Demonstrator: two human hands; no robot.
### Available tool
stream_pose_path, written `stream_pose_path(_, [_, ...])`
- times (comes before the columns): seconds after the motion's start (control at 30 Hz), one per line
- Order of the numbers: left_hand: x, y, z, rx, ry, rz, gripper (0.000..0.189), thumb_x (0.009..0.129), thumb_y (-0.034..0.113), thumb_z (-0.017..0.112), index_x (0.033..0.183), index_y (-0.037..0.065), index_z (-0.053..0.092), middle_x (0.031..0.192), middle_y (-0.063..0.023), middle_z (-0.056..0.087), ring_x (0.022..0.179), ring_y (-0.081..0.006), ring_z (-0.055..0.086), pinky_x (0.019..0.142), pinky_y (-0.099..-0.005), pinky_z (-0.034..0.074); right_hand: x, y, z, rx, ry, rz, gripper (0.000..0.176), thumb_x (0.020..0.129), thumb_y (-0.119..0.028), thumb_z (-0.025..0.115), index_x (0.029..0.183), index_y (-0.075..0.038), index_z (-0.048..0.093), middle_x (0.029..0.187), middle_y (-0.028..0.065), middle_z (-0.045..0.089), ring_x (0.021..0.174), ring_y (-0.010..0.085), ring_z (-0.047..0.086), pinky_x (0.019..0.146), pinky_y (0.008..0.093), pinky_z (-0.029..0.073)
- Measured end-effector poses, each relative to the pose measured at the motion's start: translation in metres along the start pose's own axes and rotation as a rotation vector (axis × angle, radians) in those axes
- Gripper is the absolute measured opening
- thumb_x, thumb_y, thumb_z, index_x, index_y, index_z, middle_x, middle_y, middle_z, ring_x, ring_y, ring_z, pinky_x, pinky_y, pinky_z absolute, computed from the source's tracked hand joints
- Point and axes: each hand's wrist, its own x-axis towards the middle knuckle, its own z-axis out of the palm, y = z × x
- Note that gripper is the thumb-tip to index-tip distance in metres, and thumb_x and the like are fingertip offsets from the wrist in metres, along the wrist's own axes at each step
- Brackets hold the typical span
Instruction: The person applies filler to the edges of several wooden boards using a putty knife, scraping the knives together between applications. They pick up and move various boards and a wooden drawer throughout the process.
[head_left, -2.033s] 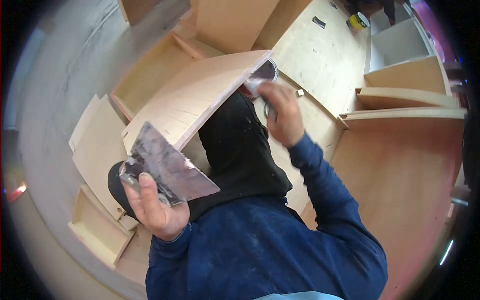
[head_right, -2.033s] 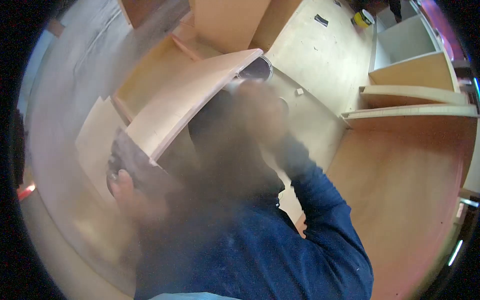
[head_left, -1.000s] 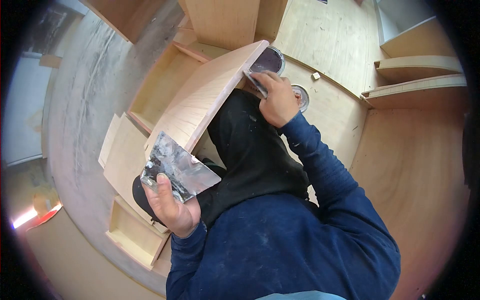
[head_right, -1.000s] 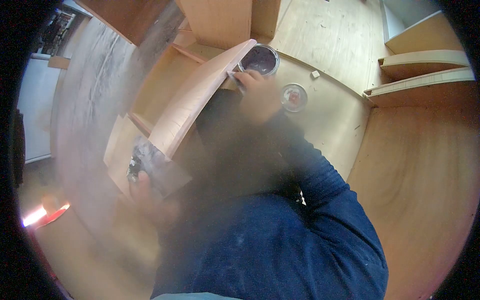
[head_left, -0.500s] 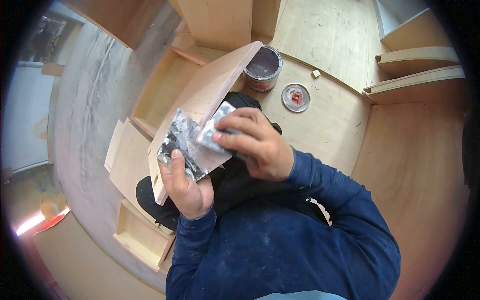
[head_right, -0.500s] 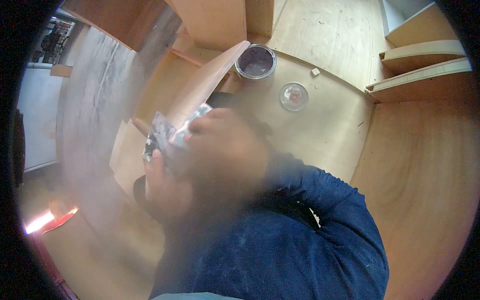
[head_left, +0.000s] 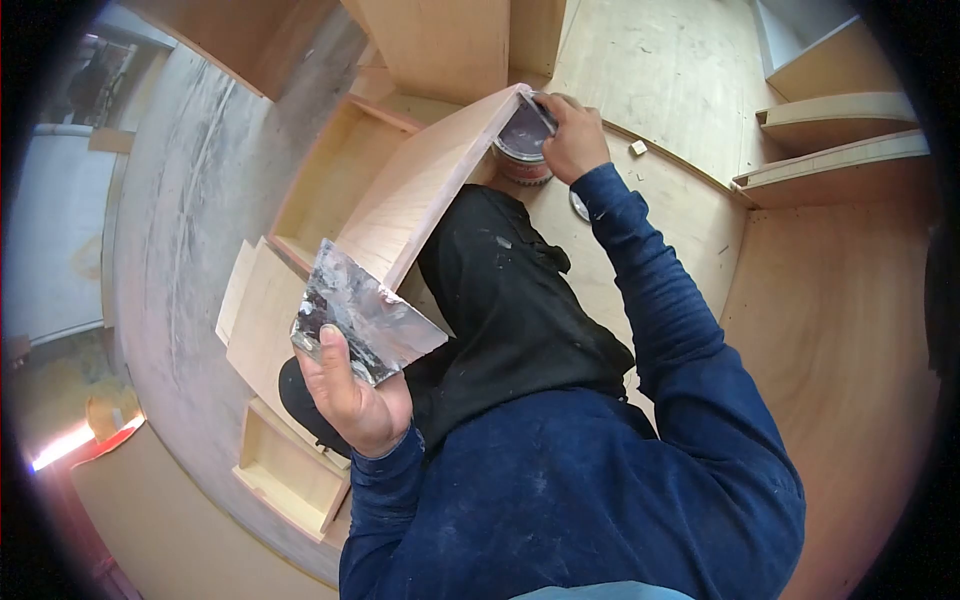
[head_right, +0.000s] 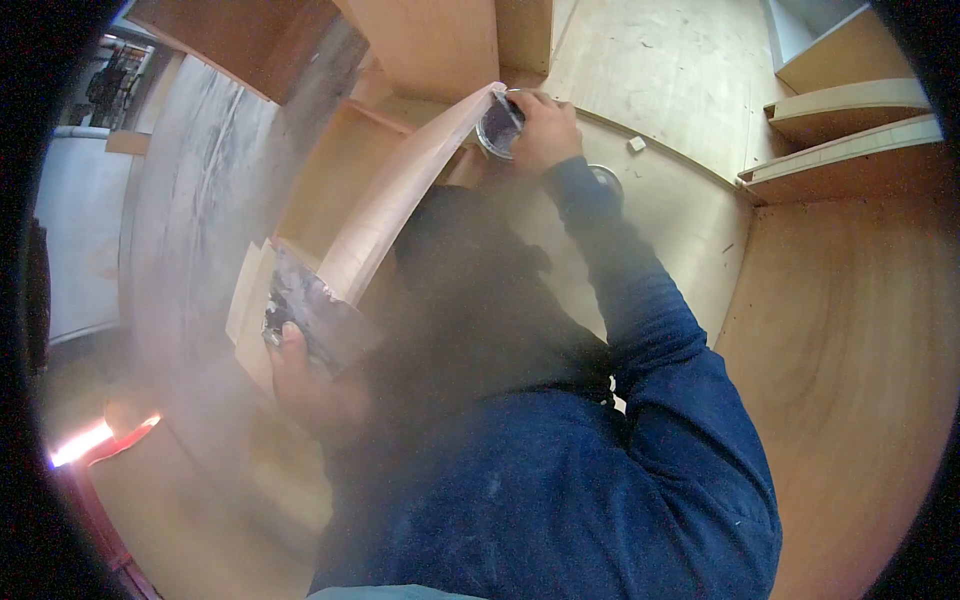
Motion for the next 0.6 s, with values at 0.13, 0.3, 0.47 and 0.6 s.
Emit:
stream_pose_path(0.13, [0.000,-0.004,-0.003,0.045,-0.011,-0.002,0.031,0.100,0.010,0.048,0.130,0.001,0.049,0.122,-0.0131,0.060,0.111,-0.0259,0.060,0.098,-0.0430,0.048,-0.021,-0.023,0.001,0.025,-0.009,-0.023,0.050,0.070,0.006,0.055,0.119,-0.005,0.063,0.120,0.0137,0.065,0.110,0.0326,0.059,0.095,0.0395,0.041])
stream_pose_path(0.3, [0.001,-0.007,0.000,0.081,0.037,-0.032,0.032,0.100,0.009,0.048,0.131,0.001,0.048,0.122,-0.0135,0.060,0.109,-0.0262,0.061,0.098,-0.0424,0.048,-0.050,-0.065,-0.020,0.060,-0.145,-0.052,0.049,0.071,0.007,0.055,0.117,-0.005,0.064,0.120,0.0128,0.064,0.106,0.0348,0.058,0.093,0.0405,0.043])
stream_pose_path(0.47, [0.004,-0.013,0.003,0.130,0.032,-0.057,0.033,0.100,0.009,0.048,0.132,0.001,0.048,0.122,-0.0137,0.060,0.109,-0.0260,0.061,0.097,-0.0420,0.049,-0.064,-0.076,-0.042,0.220,-0.333,-0.166,0.052,0.072,0.010,0.051,0.120,-0.006,0.062,0.121,0.0144,0.062,0.111,0.0377,0.055,0.099,0.0429,0.043])
stream_pose_path(0.6, [0.005,-0.014,0.010,-0.010,-0.054,-0.164,0.032,0.101,0.010,0.048,0.132,0.002,0.048,0.121,-0.0133,0.061,0.108,-0.0248,0.062,0.095,-0.0411,0.050,-0.069,-0.115,-0.083,0.487,-0.321,-0.325,0.057,0.069,0.014,0.055,0.122,-0.004,0.060,0.123,0.0160,0.060,0.118,0.0366,0.053,0.102,0.0422,0.041])
